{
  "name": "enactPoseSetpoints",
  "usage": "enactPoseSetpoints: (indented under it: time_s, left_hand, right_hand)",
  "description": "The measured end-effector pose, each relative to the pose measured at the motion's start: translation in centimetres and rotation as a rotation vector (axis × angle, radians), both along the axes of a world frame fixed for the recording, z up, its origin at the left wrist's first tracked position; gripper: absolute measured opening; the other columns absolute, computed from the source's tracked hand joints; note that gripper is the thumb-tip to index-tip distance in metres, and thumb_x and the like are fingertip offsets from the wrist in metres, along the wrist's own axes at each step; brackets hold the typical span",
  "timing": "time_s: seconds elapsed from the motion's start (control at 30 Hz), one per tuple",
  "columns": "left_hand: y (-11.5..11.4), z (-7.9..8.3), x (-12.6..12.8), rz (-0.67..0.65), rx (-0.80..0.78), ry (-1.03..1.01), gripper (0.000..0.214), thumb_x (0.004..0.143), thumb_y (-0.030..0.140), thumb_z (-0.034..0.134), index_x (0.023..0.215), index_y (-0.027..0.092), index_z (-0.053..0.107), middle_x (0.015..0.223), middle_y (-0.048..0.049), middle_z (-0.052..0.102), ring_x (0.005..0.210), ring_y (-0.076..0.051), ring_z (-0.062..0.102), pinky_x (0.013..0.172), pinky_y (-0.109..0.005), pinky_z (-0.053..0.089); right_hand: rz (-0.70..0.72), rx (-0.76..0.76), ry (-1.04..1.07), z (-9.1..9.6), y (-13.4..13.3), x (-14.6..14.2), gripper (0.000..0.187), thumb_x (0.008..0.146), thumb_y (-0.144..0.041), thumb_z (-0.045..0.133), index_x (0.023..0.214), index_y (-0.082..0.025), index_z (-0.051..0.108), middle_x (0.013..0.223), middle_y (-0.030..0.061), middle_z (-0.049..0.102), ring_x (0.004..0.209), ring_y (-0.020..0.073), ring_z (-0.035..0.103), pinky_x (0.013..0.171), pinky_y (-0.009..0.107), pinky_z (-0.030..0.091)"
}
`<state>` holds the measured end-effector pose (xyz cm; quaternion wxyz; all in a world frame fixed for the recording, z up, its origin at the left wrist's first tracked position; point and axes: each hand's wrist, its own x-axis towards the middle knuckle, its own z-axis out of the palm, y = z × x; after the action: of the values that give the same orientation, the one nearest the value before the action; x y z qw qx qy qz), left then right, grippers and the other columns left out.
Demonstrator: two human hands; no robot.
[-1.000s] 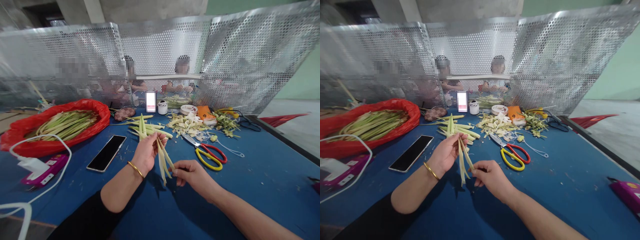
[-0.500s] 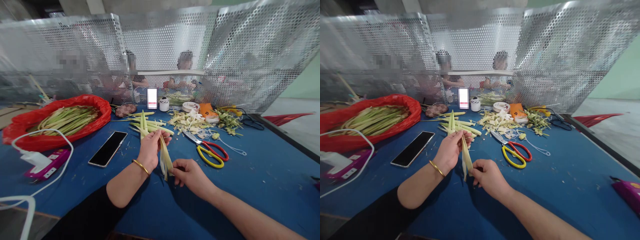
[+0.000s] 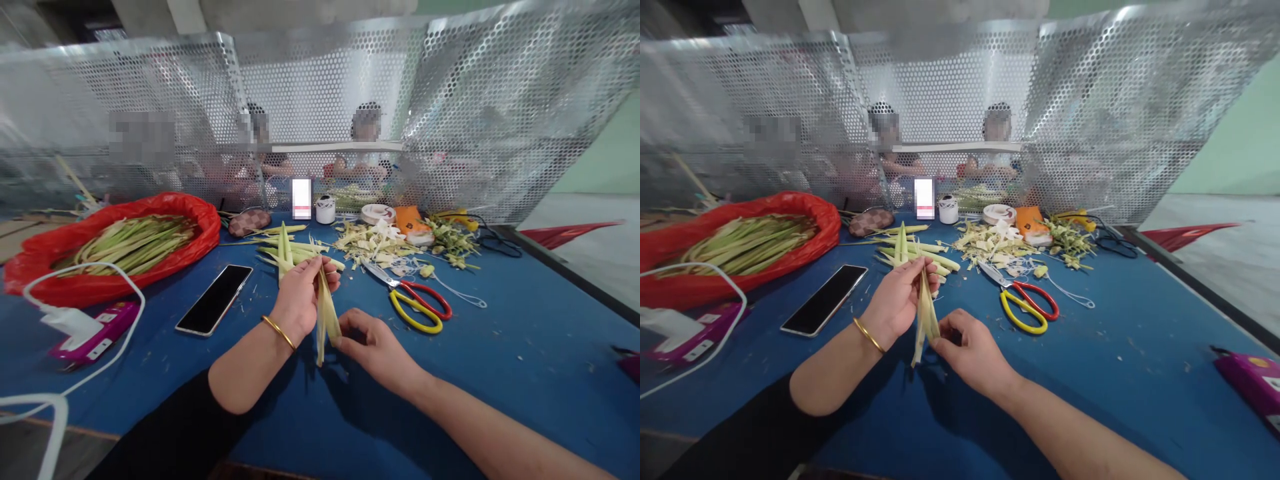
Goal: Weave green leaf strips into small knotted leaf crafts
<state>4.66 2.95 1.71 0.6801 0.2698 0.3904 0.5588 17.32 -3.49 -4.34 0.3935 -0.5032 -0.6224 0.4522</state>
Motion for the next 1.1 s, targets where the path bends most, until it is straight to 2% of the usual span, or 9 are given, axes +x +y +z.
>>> enactPoseSetpoints:
  time_s: [0.13,0.2,0.27,0.33,0.4,0.47,0.6,0.83,1.1]
  left_hand:
    - [-0.7,0.7,0.8,-0.036,-0.027,0.0,0.017,0.09,0.011,0.051,0.077,0.011,0.062,0.062,0.0002,0.062,0.05,-0.008,0.059,0.052,-0.02,0.051]
    - [-1.1,0.7,1.5,-0.058,-0.045,0.01,0.017,0.09,0.013,0.052,0.077,0.011,0.062,0.061,0.0003,0.063,0.049,-0.008,0.059,0.052,-0.021,0.051]
    - [-1.3,0.5,2.3,-0.074,-0.031,0.034,0.018,0.09,0.014,0.053,0.076,0.011,0.063,0.06,0.0,0.063,0.05,-0.009,0.06,0.052,-0.021,0.052]
    - [-1.2,0.2,2.8,-0.079,0.026,0.089,0.018,0.09,0.016,0.053,0.075,0.011,0.063,0.06,-0.0007,0.064,0.05,-0.009,0.061,0.052,-0.021,0.051]
    - [-0.9,-0.2,3.0,-0.069,0.081,0.151,0.018,0.089,0.017,0.055,0.075,0.012,0.063,0.061,-0.0013,0.065,0.05,-0.01,0.062,0.052,-0.021,0.051]
    - [-0.5,-0.5,2.9,-0.055,0.107,0.191,0.017,0.089,0.017,0.055,0.075,0.012,0.063,0.062,-0.0017,0.066,0.049,-0.01,0.062,0.051,-0.021,0.05]
    - [0.2,-1.0,2.4,-0.06,0.076,0.215,0.016,0.089,0.016,0.055,0.076,0.011,0.063,0.062,-0.0015,0.066,0.048,-0.01,0.062,0.049,-0.02,0.05]
    - [0.8,-1.8,2.0,-0.082,0.022,0.222,0.017,0.09,0.015,0.053,0.078,0.011,0.064,0.065,-0.0028,0.068,0.049,-0.012,0.064,0.05,-0.021,0.051]
    - [1.0,-2.0,1.5,-0.105,-0.011,0.178,0.018,0.09,0.015,0.054,0.077,0.01,0.065,0.066,-0.0032,0.068,0.05,-0.011,0.065,0.051,-0.022,0.053]
  right_hand:
    - [-0.027,-0.038,0.3,0.9,0.0,0.4,0.029,0.084,-0.045,0.059,0.098,-0.019,0.063,0.096,0.0041,0.066,0.093,0.0198,0.059,0.081,0.03,0.046]
    - [0.035,-0.091,0.49,1.1,-0.2,0.4,0.039,0.084,-0.053,0.058,0.105,-0.02,0.063,0.105,0.006,0.067,0.104,0.0218,0.058,0.089,0.032,0.044]
    - [0.168,-0.224,0.643,1.3,-0.4,0.2,0.045,0.084,-0.057,0.056,0.104,-0.018,0.065,0.101,0.0082,0.07,0.098,0.0227,0.063,0.085,0.033,0.047]
    - [0.277,-0.369,0.726,1.5,-0.8,-0.1,0.047,0.084,-0.058,0.057,0.098,-0.014,0.067,0.092,0.0106,0.072,0.084,0.0219,0.069,0.077,0.032,0.049]
    - [0.291,-0.465,0.76,1.6,-1.2,-0.2,0.044,0.082,-0.054,0.061,0.093,-0.012,0.068,0.088,0.0118,0.073,0.073,0.0205,0.071,0.072,0.032,0.051]
    - [0.245,-0.527,0.759,1.6,-1.3,-0.3,0.038,0.08,-0.047,0.066,0.092,-0.011,0.068,0.087,0.0119,0.073,0.069,0.0193,0.071,0.069,0.031,0.052]
    - [0.2,-0.616,0.733,1.3,-1.2,-0.2,0.034,0.073,-0.04,0.073,0.086,-0.009,0.069,0.083,0.012,0.074,0.065,0.0189,0.071,0.065,0.03,0.053]
    - [0.188,-0.666,0.747,0.9,-0.9,-0.2,0.029,0.073,-0.033,0.072,0.086,-0.007,0.069,0.081,0.0124,0.074,0.065,0.0193,0.072,0.066,0.032,0.053]
    - [0.193,-0.688,0.743,0.7,-0.8,-0.2,0.026,0.076,-0.032,0.069,0.085,-0.008,0.068,0.075,0.0095,0.073,0.062,0.0175,0.071,0.065,0.03,0.053]
